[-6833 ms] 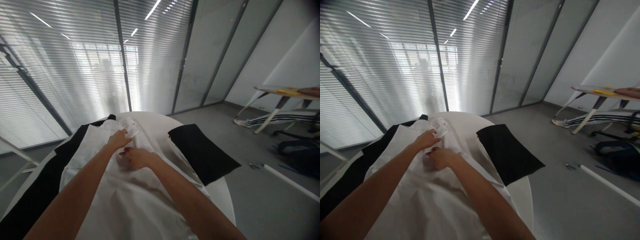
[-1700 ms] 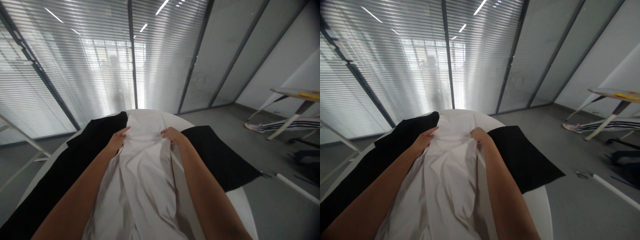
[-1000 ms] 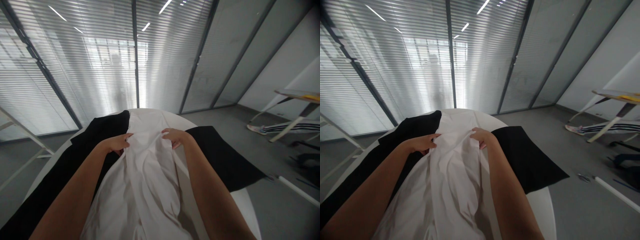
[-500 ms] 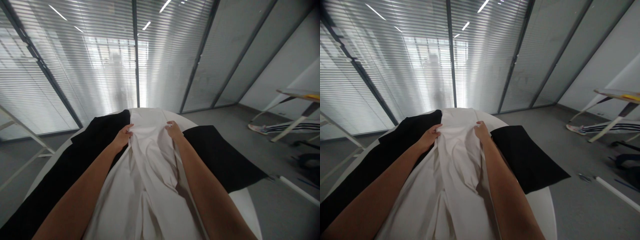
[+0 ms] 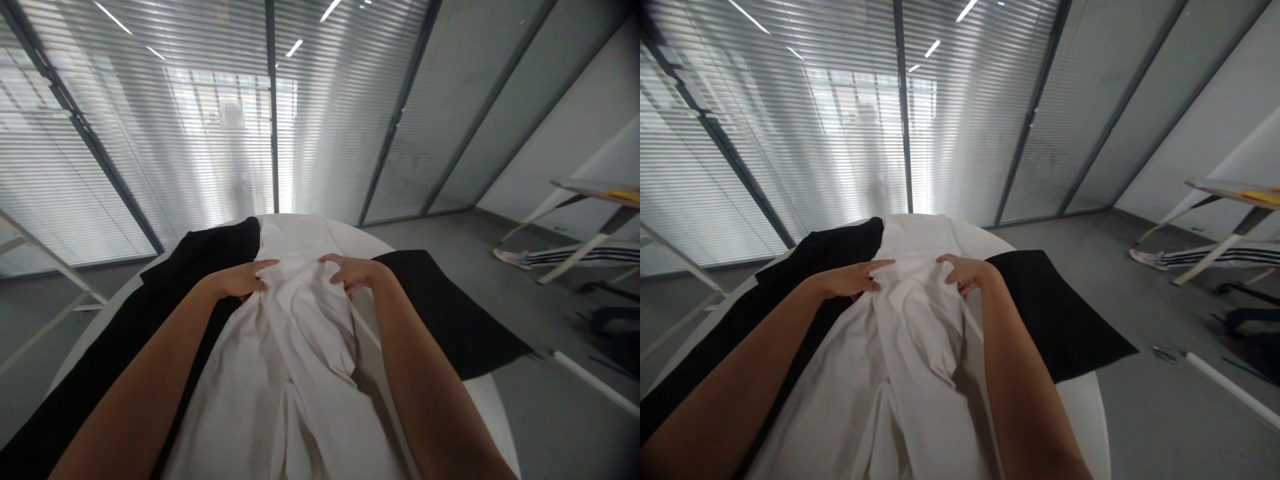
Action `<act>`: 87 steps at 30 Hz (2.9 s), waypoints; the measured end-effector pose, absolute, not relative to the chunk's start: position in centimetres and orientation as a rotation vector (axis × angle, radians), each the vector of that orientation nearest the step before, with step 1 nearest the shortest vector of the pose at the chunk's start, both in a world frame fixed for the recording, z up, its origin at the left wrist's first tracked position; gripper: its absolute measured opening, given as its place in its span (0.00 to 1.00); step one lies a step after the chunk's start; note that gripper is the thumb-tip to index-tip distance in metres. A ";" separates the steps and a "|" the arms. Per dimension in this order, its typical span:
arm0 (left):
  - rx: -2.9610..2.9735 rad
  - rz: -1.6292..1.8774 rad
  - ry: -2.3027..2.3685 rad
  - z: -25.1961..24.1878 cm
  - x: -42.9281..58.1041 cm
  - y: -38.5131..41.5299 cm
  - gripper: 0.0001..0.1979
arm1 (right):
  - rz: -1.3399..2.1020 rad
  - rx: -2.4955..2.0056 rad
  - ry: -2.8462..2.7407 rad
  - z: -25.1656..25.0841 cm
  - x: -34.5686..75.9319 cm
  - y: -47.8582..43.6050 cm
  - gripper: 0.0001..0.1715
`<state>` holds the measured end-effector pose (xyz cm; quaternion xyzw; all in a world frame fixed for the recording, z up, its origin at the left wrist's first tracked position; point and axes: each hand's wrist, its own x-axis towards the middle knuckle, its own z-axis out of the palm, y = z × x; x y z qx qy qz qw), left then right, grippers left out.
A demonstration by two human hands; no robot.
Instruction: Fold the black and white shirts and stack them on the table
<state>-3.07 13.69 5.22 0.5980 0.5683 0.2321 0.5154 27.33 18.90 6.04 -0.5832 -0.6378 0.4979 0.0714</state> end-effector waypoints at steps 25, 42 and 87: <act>1.714 0.629 1.705 4.5 -0.2 11.3 0.39 | 0.269 -1.890 -2.267 3.9 22.8 12.4 0.36; 1.910 0.591 1.804 2.6 0.0 1.5 0.32 | 0.414 -1.512 -2.674 6.0 22.7 0.6 0.34; 1.232 0.532 0.740 6.6 -3.5 -0.5 0.33 | 1.748 -1.024 -2.609 7.8 29.3 3.0 0.28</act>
